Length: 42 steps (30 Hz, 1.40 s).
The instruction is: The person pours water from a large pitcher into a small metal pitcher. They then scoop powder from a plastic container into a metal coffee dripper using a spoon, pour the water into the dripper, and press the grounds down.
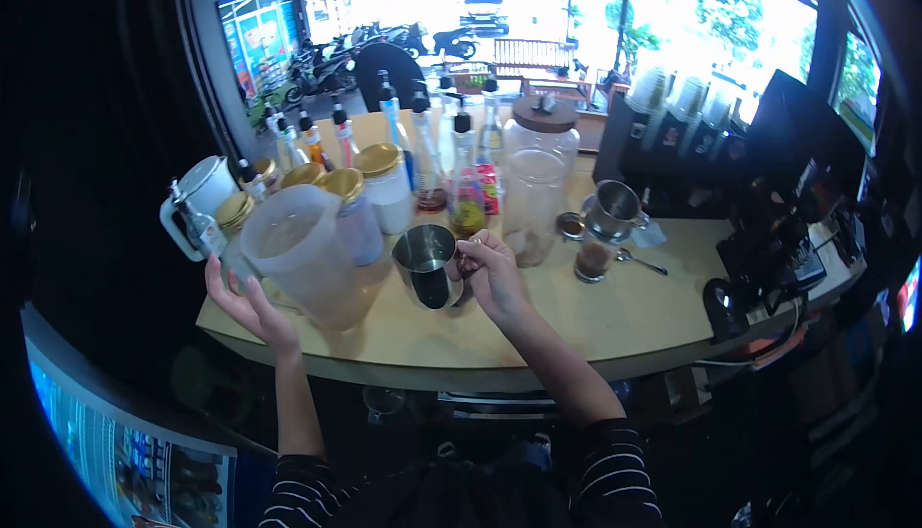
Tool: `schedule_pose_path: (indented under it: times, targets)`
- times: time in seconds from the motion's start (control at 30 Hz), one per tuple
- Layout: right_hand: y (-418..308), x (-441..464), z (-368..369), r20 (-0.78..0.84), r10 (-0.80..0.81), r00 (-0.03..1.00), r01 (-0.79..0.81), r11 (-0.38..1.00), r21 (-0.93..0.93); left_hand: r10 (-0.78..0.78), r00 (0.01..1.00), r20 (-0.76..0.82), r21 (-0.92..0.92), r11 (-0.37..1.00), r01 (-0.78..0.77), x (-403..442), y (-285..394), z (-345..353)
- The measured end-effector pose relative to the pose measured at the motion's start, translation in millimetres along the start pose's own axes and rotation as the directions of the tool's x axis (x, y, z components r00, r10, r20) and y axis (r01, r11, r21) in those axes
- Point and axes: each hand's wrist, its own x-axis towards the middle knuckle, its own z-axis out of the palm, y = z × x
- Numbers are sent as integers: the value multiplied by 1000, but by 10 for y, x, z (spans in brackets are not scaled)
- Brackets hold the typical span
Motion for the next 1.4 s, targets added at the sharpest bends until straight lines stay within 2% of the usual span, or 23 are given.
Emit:
schedule_pose_path:
  times: [0.03, 0.07, 0.13, 0.2, 0.23, 0.3, 0.4, 0.43, 0.47, 0.5, 0.6, 0.83, 1.03, 1.1, 1.2, 1.23, 1.3, 1.33, 1.4]
  targets:
    - [-79, -51, -104, 37, -7, 999, 6, 1000, 19, 154, 988, -7, -28, 988, -154, -113, 117, 83]
    - [-165, -115, -200, 22, -8, 1000, 8, 1000, 18, 146, 989, 3, -34, 989, -146, -263, 189, 180]
    - [-367, -249, -383, 67, -13, 998, 13, 1000, 6, 248, 934, 255, -168, 963, -210, -614, 304, 413]
    - [-575, -392, -615, 45, -17, 999, 17, 1000, -14, 164, 897, 411, -268, 962, -53, -940, 555, 735]
    - [-670, -469, -740, 30, -20, 999, 21, 999, -27, 163, 897, 410, -273, 961, -49, -1111, 631, 904]
    - [-848, -603, -1031, 1, -27, 1000, 27, 999, -23, 63, 861, 505, -380, 912, 156, -1445, 751, 1232]
    - [-1129, -799, -1424, -67, -44, 997, 43, 999, -16, -55, 798, 600, -387, 854, 349, -1804, 1015, 1651]
    - [-1232, -858, -1526, -120, -46, 992, 42, 999, -29, -52, 799, 599, -388, 854, 346, -1910, 1096, 1767]
    - [-1326, -907, -1638, -170, -49, 984, 42, 998, -41, -100, 762, 640, -372, 827, 421, -2006, 1172, 1880]
    - [-1389, -930, -1792, -151, -57, 987, 49, 997, -55, -144, 719, 680, -353, 795, 493, -2081, 1231, 1977]
    - [-1590, -1010, -2169, -176, -75, 981, 63, 995, -74, -162, 690, 706, -288, 824, 488, -2256, 1337, 2185]
    - [-1755, -972, -2875, -191, -108, 976, 93, 992, -88, -216, 711, 670, -200, 870, 452, -2384, 1480, 2309]
    - [-1789, -783, -3094, -207, -122, 971, 118, 992, -34, -154, 718, 679, -109, 946, 306, -2219, 1573, 2584]
    - [-1789, -693, -3175, -199, -130, 971, 128, 991, -22, -150, 652, 743, -46, 961, 274, -2138, 1574, 2693]
    - [-1745, -611, -3301, -175, -141, 975, 145, 989, 11, -129, 629, 767, -70, 957, 283, -2037, 1578, 2830]
    - [-1730, -598, -3335, -209, -166, 964, 161, 986, -41, -134, 628, 766, -66, 957, 284, -2017, 1589, 2852]
    - [-1720, -573, -3361, -240, -190, 952, 172, 981, -91, -226, 516, 826, -34, 895, 445, -1967, 1618, 2889]
    - [-1718, -576, -3354, -247, -209, 946, 185, 976, -116, -229, 515, 826, -29, 895, 445, -1953, 1612, 2902]
    - [-1735, -610, -3302, -254, -226, 940, 196, 971, -139, -130, 474, 871, -96, 900, 425, -1935, 1597, 2916]
